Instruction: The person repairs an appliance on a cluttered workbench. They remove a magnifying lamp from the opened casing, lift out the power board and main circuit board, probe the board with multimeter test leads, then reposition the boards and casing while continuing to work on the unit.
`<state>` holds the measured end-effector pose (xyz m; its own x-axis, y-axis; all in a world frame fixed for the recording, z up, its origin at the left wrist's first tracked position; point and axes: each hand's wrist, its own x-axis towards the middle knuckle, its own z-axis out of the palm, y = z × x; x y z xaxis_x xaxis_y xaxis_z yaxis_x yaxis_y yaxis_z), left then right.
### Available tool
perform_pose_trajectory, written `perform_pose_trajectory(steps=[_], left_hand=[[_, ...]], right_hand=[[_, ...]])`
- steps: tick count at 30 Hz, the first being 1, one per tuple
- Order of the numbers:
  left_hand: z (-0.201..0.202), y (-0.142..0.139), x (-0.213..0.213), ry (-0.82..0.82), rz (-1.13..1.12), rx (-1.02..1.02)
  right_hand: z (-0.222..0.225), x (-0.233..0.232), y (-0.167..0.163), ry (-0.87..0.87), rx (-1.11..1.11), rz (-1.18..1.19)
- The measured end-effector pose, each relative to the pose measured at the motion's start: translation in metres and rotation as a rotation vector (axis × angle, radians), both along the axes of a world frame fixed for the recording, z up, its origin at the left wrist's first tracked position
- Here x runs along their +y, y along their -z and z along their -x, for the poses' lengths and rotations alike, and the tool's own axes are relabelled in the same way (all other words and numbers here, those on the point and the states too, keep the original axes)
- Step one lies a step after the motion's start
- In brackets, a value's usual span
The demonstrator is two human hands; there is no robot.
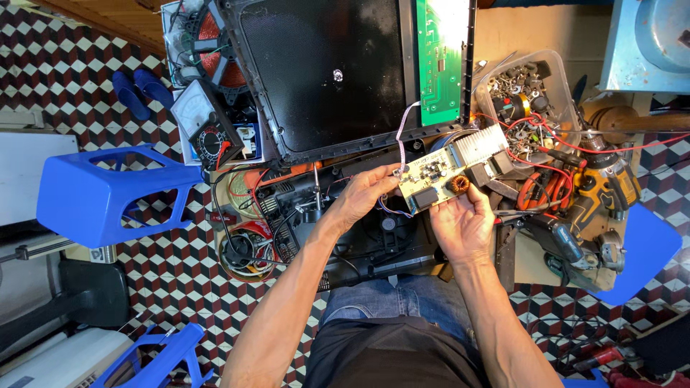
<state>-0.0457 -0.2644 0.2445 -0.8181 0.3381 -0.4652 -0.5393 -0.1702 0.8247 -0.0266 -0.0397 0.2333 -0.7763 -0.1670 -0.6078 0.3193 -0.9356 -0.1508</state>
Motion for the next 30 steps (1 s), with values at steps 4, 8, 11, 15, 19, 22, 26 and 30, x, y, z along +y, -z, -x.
perform_pose_trajectory(steps=[4, 8, 11, 15, 19, 22, 26, 30], left_hand=[[0.001, -0.001, 0.002, -0.004, 0.077, -0.025], [0.001, -0.003, 0.004, -0.018, 0.083, -0.035], [0.002, -0.003, 0.006, -0.048, 0.126, -0.034], [0.002, -0.002, 0.008, -0.055, 0.196, -0.061], [0.001, 0.002, 0.010, -0.086, 0.148, -0.062], [0.000, 0.004, 0.010, -0.081, 0.165, -0.053], [0.000, 0.001, 0.009, -0.078, 0.138, -0.069], [0.001, -0.005, 0.007, -0.066, 0.122, -0.034]], right_hand=[[-0.001, 0.000, 0.003, 0.015, 0.000, 0.007], [-0.001, -0.002, -0.002, 0.001, 0.010, -0.016], [-0.001, -0.002, -0.008, -0.017, 0.050, -0.032], [0.000, -0.002, -0.012, -0.043, -0.005, -0.072], [0.000, -0.002, -0.012, -0.086, -0.020, -0.145], [0.002, -0.005, -0.011, -0.124, -0.074, -0.229], [0.005, -0.008, -0.010, -0.152, 0.002, -0.306], [0.005, -0.008, -0.007, -0.131, 0.013, -0.310]])
